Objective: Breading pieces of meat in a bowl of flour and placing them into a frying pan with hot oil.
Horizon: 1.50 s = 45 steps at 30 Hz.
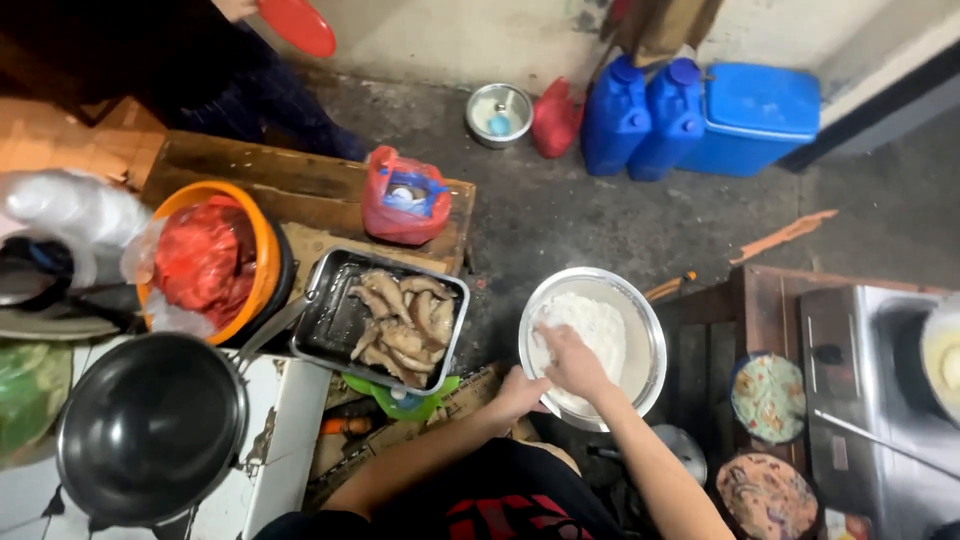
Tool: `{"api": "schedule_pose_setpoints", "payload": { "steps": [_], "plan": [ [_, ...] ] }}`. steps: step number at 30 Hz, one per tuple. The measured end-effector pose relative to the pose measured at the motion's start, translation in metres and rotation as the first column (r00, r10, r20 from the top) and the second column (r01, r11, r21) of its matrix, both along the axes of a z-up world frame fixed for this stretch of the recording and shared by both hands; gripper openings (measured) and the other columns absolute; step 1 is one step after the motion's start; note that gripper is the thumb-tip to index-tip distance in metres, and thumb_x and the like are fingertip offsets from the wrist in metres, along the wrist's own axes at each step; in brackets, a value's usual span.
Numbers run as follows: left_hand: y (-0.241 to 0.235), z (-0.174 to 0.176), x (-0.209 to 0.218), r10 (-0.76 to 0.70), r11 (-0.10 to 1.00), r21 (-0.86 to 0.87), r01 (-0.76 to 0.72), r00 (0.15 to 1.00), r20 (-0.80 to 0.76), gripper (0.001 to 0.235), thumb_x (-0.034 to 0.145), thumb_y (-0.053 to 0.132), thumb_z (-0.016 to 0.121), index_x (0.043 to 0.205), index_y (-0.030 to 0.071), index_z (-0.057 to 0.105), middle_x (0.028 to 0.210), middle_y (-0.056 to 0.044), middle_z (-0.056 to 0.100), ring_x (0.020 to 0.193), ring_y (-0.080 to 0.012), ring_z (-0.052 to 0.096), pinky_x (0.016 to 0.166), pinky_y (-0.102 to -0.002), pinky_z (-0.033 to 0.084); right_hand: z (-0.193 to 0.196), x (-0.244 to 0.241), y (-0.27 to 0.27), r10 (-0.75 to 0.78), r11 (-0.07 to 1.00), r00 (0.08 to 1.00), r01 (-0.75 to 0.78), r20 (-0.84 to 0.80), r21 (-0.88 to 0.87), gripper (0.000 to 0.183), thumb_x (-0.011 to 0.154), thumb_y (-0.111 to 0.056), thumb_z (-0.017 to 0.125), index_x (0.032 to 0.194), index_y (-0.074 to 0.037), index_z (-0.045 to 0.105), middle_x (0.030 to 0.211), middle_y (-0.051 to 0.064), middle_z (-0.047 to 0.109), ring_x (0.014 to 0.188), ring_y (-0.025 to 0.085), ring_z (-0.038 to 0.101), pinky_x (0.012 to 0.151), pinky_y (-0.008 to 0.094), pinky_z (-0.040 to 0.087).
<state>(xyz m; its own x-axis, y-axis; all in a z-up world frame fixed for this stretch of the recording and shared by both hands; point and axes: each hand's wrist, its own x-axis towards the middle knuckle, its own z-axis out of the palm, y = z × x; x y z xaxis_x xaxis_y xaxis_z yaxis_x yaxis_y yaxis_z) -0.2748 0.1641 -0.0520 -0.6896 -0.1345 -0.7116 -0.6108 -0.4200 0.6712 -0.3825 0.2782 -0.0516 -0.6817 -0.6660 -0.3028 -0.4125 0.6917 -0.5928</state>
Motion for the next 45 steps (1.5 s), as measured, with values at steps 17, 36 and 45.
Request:
{"api": "schedule_pose_setpoints", "payload": {
  "steps": [17,36,45],
  "plan": [
    [-0.037,-0.035,0.016,-0.292,0.956,0.004,0.292,0.956,0.020,0.065,0.092,0.001,0.064,0.141,-0.028,0.033,0.135,-0.052,0.040,0.095,-0.0615,0.062,0.067,-0.062,0.060,-0.089,0.042,0.075,-0.478,0.874,0.862,0.449,0.168,0.185,0.082,0.083,-0.013,0.079,0.157,-0.007,0.044,0.154,0.024,0.050,0.146,0.035,0.045,0.120,0.052,0.036],
    [-0.041,0.029,0.045,-0.542,0.840,0.034,0.542,0.835,0.091,0.078,0.086,0.007,0.064,0.146,-0.023,0.022,0.144,-0.054,0.024,0.094,-0.0602,0.061,0.077,-0.054,0.063,0.009,0.147,0.037,-0.528,0.801,0.844,0.531,-0.094,0.278,0.063,0.079,-0.011,0.078,0.138,-0.018,0.057,0.145,0.017,0.051,0.125,0.042,0.062,0.099,0.055,0.056],
    [-0.015,0.025,0.049,-0.805,0.567,-0.122,0.815,0.579,0.127,0.078,0.090,0.022,0.067,0.147,-0.016,0.032,0.137,-0.040,0.049,0.083,-0.0389,0.075,0.080,-0.040,0.061,0.018,0.179,0.068,-0.764,0.625,0.636,0.772,-0.109,0.116,0.062,0.076,-0.008,0.074,0.136,-0.010,0.059,0.139,0.024,0.052,0.125,0.049,0.060,0.100,0.055,0.056]
  ]
}}
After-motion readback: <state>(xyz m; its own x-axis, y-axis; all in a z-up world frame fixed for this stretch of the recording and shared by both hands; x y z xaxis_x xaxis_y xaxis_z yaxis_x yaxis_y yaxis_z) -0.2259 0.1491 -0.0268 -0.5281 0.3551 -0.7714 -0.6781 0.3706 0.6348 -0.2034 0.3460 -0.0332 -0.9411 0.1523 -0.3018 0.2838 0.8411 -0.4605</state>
